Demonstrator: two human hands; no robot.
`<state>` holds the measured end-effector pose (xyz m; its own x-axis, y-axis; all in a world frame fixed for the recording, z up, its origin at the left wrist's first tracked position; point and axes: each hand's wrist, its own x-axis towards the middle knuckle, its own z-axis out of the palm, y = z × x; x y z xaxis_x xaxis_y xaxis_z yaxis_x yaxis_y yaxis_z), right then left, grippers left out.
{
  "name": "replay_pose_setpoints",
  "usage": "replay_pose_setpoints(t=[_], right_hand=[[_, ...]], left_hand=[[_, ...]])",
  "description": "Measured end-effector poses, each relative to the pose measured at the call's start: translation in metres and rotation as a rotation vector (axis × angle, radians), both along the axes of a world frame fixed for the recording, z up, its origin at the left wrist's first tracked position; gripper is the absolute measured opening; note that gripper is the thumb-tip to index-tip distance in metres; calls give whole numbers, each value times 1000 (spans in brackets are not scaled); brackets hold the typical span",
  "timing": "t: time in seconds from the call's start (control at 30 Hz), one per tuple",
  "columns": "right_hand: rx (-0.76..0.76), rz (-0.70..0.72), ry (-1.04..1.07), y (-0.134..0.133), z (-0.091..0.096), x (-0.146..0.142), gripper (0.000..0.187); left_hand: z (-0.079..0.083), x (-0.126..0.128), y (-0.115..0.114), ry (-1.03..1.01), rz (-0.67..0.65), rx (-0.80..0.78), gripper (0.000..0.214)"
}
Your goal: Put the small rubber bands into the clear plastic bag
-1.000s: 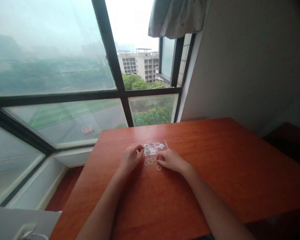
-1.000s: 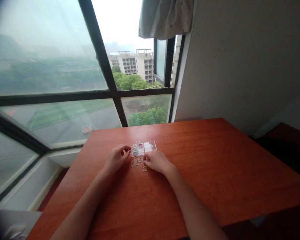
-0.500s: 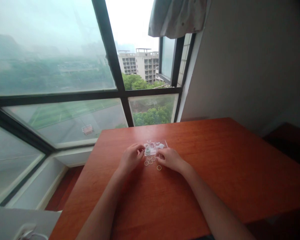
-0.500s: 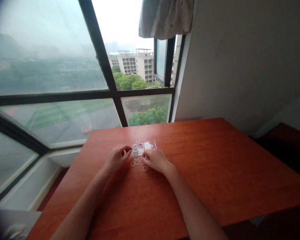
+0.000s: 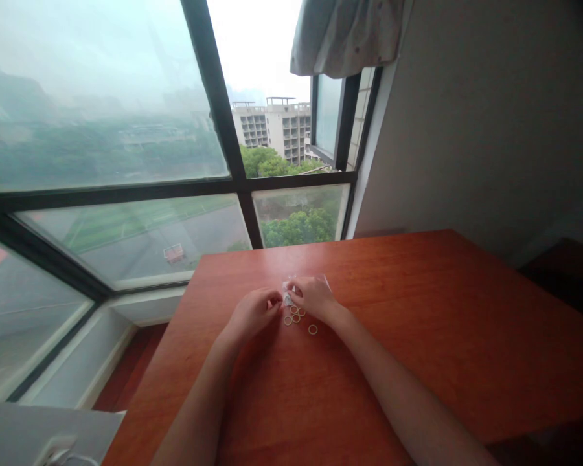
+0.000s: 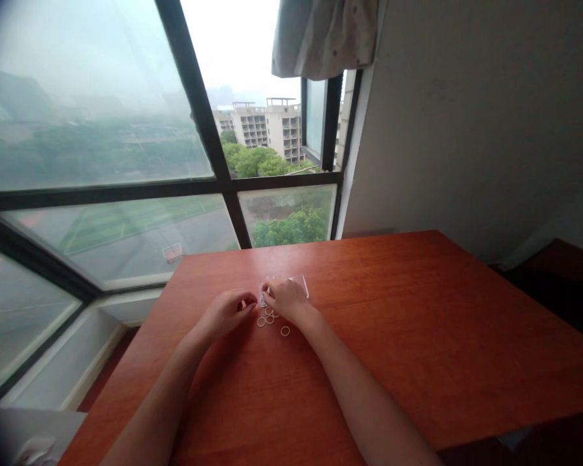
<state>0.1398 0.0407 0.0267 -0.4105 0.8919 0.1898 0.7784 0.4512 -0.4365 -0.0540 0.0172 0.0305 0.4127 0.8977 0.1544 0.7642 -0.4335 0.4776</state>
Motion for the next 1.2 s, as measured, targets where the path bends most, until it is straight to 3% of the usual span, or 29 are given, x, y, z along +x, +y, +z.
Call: replay_pose_setpoints(t=[0.37, 0.8, 1.2], right_hand=[[-86, 16, 110, -15, -3, 33, 11], [-208, 59, 90, -28, -14, 55, 13], [-328, 125, -16, -37, 2, 53, 14]], left_hand=[[20, 14, -14, 129, -60, -122, 13], [20, 19, -17, 261, -44, -137, 14], [14, 28, -17, 411, -82, -42, 15]])
